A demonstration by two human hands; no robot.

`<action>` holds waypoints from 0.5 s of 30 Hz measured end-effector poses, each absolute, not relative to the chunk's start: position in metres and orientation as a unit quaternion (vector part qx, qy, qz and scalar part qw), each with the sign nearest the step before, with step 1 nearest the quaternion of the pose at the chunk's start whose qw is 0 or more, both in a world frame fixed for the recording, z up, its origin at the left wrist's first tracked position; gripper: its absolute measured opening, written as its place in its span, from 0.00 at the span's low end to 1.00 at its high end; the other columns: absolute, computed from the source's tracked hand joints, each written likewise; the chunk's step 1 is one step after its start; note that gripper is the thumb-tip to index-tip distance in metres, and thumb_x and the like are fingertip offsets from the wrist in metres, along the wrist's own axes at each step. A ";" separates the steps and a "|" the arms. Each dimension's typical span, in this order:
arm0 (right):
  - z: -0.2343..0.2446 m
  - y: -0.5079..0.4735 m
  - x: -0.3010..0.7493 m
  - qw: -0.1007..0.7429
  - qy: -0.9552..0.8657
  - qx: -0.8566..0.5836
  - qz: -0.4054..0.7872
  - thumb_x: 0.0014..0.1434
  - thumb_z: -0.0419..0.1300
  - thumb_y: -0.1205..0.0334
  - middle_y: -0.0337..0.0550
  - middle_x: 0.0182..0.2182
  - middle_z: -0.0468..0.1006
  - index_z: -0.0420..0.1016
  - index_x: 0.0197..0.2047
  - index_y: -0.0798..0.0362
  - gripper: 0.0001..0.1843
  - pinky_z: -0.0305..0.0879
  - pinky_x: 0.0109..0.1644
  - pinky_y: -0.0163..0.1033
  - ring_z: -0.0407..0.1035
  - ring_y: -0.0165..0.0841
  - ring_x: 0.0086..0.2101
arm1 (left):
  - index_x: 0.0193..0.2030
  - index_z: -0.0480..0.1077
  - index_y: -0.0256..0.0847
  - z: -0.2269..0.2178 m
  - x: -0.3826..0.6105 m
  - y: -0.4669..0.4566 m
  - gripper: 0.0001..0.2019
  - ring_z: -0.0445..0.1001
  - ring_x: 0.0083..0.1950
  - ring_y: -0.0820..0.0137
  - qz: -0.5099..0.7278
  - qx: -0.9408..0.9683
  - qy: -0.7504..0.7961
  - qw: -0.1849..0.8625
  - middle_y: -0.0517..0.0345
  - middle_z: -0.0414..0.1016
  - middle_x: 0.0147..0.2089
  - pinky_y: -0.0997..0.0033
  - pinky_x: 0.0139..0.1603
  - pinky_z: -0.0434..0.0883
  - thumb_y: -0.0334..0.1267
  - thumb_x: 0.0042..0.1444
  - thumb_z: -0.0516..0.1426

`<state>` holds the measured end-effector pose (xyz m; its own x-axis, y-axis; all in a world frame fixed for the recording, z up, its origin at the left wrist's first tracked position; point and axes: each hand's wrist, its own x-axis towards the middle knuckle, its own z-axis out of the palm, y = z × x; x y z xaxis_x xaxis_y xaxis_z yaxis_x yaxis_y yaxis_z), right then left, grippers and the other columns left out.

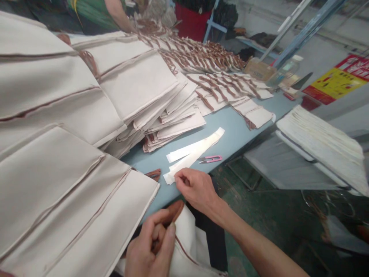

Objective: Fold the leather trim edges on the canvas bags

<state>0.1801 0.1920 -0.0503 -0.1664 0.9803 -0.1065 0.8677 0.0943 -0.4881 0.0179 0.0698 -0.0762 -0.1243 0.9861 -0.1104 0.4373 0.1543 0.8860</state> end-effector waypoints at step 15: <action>-0.045 0.208 0.213 0.370 -0.615 -0.565 0.408 0.66 0.56 0.57 0.32 0.23 0.69 0.71 0.33 0.50 0.11 0.57 0.31 0.35 0.63 0.30 0.25 | 0.79 0.62 0.28 -0.060 0.044 0.142 0.30 0.89 0.32 0.50 -0.020 0.749 0.633 0.195 0.46 0.87 0.30 0.63 0.27 0.74 0.39 0.74 0.51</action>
